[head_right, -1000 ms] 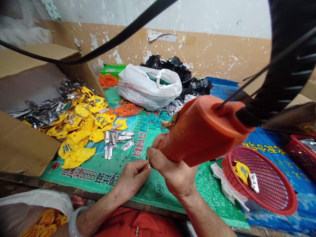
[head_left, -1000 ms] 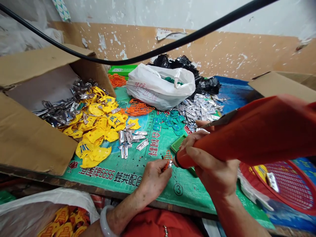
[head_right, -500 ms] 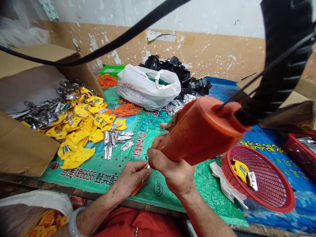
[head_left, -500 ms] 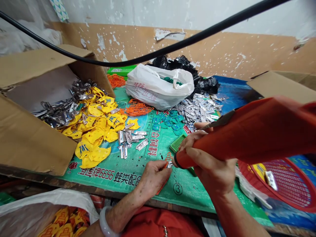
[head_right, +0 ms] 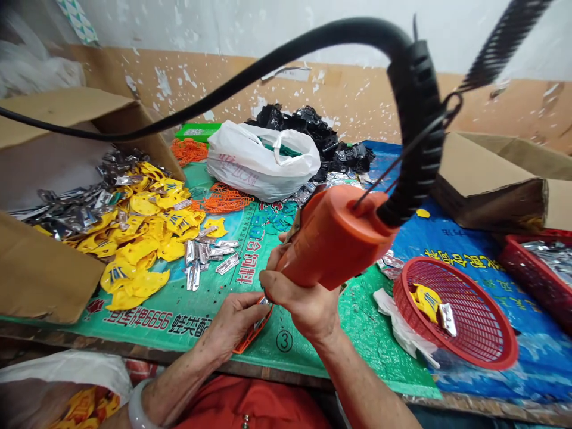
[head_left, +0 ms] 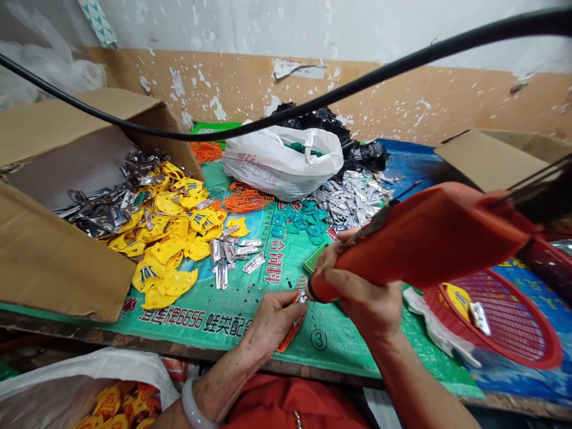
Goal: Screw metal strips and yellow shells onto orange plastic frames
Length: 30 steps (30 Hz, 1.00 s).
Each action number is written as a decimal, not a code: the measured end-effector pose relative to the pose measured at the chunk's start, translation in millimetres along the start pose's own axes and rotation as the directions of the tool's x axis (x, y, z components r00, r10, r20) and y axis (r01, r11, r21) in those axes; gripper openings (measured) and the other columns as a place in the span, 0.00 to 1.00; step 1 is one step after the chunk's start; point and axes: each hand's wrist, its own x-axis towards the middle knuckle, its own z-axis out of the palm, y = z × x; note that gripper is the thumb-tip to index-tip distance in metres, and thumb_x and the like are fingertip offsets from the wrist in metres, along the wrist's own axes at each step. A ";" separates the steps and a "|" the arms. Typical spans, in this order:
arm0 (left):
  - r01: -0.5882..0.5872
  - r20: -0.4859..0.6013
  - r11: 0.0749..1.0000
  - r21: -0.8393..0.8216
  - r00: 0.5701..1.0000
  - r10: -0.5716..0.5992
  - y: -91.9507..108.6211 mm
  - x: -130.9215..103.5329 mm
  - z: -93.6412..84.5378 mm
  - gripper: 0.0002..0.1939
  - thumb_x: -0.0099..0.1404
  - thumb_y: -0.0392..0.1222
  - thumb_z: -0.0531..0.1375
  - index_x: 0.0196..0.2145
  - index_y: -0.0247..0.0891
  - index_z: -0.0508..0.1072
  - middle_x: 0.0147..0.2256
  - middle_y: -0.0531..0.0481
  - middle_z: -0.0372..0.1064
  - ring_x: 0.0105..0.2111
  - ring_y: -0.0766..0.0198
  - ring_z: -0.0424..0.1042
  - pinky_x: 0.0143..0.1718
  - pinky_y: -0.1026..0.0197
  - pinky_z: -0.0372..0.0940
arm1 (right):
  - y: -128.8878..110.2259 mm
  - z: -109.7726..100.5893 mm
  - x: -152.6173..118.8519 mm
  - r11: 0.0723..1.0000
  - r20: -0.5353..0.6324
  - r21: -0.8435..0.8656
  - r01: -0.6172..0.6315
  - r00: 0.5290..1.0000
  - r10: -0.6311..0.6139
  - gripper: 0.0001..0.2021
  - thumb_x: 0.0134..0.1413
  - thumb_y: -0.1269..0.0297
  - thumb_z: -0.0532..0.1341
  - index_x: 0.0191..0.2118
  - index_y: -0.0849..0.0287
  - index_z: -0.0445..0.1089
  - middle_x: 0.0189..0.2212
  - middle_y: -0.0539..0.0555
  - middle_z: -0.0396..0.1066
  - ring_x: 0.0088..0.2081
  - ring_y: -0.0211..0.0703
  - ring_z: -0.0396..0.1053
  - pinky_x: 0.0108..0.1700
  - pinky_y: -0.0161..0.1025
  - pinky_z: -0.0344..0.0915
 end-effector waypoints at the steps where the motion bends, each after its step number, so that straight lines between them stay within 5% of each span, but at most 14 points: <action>1: 0.011 0.004 0.999 -0.049 1.000 -0.011 0.1 -0.4 0.8 0.16 0.52 0.52 0.61 0.23 0.34 0.72 0.19 0.53 0.62 0.21 0.67 0.60 0.23 0.64 0.55 | 1.1 0.4 -0.4 1.000 -0.001 0.003 -0.008 1.000 0.008 0.09 0.39 0.67 0.67 0.31 0.55 0.70 0.23 0.49 0.69 0.29 0.46 0.69 0.35 0.48 0.68; 9: 0.087 -0.035 0.979 -0.183 0.995 -0.095 8.2 -1.6 -0.2 0.14 0.47 0.48 0.65 0.23 0.33 0.74 0.17 0.57 0.59 0.17 0.72 0.55 0.19 0.68 0.47 | -12.0 1.1 5.8 0.988 0.015 0.152 0.015 1.000 -0.018 0.24 0.36 0.73 0.66 0.44 0.54 0.67 0.21 0.46 0.69 0.25 0.42 0.68 0.30 0.43 0.67; 14: 0.065 -0.065 0.991 -0.116 0.995 -0.073 11.7 -1.0 -7.1 0.14 0.49 0.48 0.64 0.23 0.33 0.73 0.16 0.58 0.59 0.15 0.74 0.50 0.16 0.68 0.43 | -30.9 -11.4 34.4 0.972 -0.259 0.135 0.190 0.954 -0.150 0.25 0.31 0.73 0.66 0.43 0.55 0.68 0.21 0.44 0.69 0.20 0.39 0.66 0.25 0.40 0.66; 17: 0.051 -0.027 0.993 -0.111 0.998 -0.054 5.9 -0.1 -10.0 0.16 0.51 0.51 0.64 0.26 0.32 0.74 0.18 0.56 0.61 0.17 0.74 0.53 0.16 0.69 0.45 | -18.3 -24.9 53.0 0.979 -0.337 0.014 0.206 0.922 -0.189 0.20 0.31 0.72 0.67 0.37 0.58 0.69 0.19 0.44 0.67 0.19 0.38 0.66 0.25 0.39 0.65; 21: 0.048 0.010 0.990 -0.135 0.999 -0.047 1.5 0.6 -11.6 0.17 0.53 0.52 0.64 0.26 0.32 0.74 0.19 0.56 0.61 0.18 0.75 0.54 0.17 0.71 0.47 | 14.3 -33.6 65.5 0.990 -0.318 -0.068 0.126 0.938 -0.142 0.09 0.33 0.67 0.68 0.26 0.60 0.69 0.19 0.46 0.67 0.19 0.36 0.64 0.24 0.39 0.65; 30: 0.079 -0.030 0.968 -0.239 0.996 -0.088 9.2 0.5 -15.5 0.19 0.50 0.54 0.67 0.28 0.32 0.75 0.23 0.54 0.64 0.20 0.74 0.60 0.17 0.73 0.56 | 43.5 -13.7 69.1 0.998 -0.247 -0.053 0.039 0.968 -0.051 0.07 0.31 0.68 0.68 0.20 0.60 0.69 0.18 0.47 0.67 0.20 0.37 0.64 0.24 0.39 0.63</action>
